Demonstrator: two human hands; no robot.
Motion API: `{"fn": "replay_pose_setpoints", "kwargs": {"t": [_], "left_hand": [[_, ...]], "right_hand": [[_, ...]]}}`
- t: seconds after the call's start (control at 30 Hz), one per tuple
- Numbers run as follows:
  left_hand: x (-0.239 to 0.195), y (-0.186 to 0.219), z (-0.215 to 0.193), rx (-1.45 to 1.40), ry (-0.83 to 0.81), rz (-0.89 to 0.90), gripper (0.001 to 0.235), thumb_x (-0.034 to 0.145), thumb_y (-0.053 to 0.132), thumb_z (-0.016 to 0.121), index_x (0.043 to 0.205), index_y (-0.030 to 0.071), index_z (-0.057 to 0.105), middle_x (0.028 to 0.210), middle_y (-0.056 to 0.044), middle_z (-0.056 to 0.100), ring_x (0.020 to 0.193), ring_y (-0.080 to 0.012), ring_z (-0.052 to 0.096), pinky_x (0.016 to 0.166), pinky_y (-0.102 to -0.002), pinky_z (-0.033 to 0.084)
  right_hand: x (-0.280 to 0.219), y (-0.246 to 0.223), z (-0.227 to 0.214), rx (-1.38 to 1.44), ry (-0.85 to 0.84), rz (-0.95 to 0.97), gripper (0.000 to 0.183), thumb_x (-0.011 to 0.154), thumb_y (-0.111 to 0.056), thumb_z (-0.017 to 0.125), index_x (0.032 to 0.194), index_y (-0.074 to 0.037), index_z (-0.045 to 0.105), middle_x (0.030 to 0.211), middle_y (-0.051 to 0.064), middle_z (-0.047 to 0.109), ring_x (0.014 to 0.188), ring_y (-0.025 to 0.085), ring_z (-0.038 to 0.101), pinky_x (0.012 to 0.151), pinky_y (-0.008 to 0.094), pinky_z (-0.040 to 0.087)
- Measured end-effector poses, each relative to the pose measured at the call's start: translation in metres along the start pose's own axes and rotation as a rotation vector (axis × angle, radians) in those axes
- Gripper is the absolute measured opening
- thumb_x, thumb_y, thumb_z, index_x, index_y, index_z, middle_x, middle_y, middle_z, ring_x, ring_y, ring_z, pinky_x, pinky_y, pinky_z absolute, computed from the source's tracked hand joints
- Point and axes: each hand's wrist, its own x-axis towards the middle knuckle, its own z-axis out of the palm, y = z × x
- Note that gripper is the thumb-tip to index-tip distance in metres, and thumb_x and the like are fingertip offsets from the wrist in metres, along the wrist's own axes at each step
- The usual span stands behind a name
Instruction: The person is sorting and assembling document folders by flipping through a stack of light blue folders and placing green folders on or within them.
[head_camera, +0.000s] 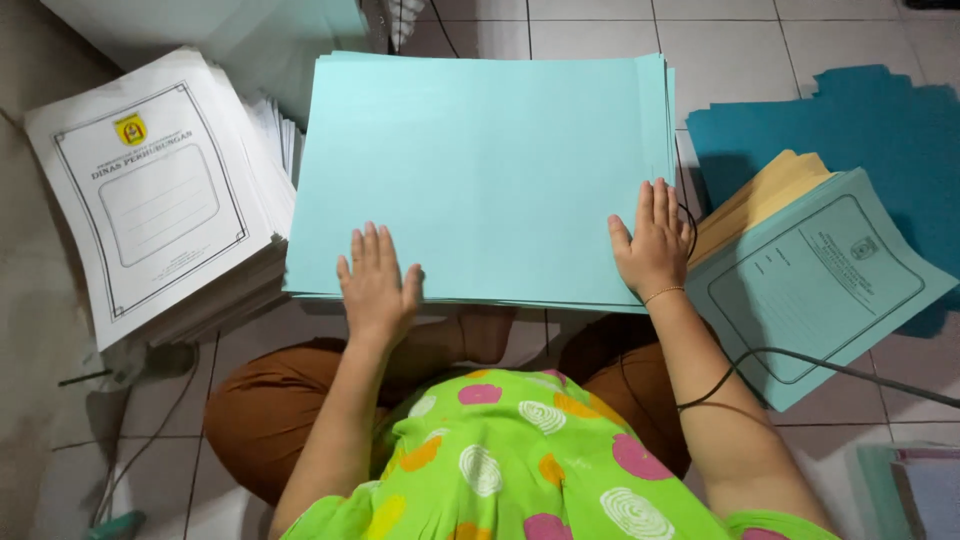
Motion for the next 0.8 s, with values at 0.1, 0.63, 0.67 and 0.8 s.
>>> {"fn": "replay_pose_setpoints", "kwargs": {"t": [0.1, 0.63, 0.67, 0.8], "left_hand": [[0.007, -0.06, -0.007, 0.01, 0.137, -0.148, 0.079, 0.106, 0.053, 0.031, 0.162, -0.002, 0.022, 0.17, -0.024, 0.016, 0.157, -0.0387, 0.01, 0.122, -0.06, 0.009], [0.004, 0.046, 0.029, 0.013, -0.065, 0.213, 0.081, 0.105, 0.058, 0.033, 0.163, 0.003, 0.024, 0.17, -0.021, 0.019, 0.158, -0.0365, 0.011, 0.125, -0.056, 0.007], [0.006, 0.031, 0.019, 0.028, -0.062, 0.098, 0.08, 0.105, 0.059, 0.03, 0.163, 0.004, 0.022, 0.17, -0.019, 0.016, 0.158, -0.0338, 0.008, 0.125, -0.055, 0.005], [0.002, -0.026, -0.01, 0.03, 0.051, -0.149, 0.084, 0.104, 0.059, 0.033, 0.162, 0.0, 0.023, 0.169, -0.024, 0.018, 0.158, -0.0369, 0.011, 0.125, -0.055, 0.006]], "right_hand": [[0.0, 0.0, 0.001, 0.026, -0.001, 0.009, 0.076, 0.105, -0.057, 0.035, 0.162, -0.008, 0.027, 0.17, 0.015, 0.019, 0.157, 0.03, 0.014, 0.117, 0.063, 0.024], [0.0, 0.003, 0.002, 0.039, -0.005, -0.016, 0.076, 0.105, -0.056, 0.035, 0.161, -0.007, 0.026, 0.169, 0.017, 0.019, 0.156, 0.032, 0.014, 0.116, 0.063, 0.022], [0.0, 0.001, 0.0, 0.037, -0.003, -0.017, 0.076, 0.105, -0.056, 0.035, 0.161, -0.007, 0.027, 0.169, 0.017, 0.019, 0.156, 0.032, 0.014, 0.116, 0.064, 0.022], [-0.002, 0.002, -0.001, 0.043, -0.003, -0.026, 0.076, 0.106, -0.056, 0.034, 0.161, -0.005, 0.028, 0.169, 0.019, 0.02, 0.156, 0.034, 0.015, 0.116, 0.064, 0.021]]}}
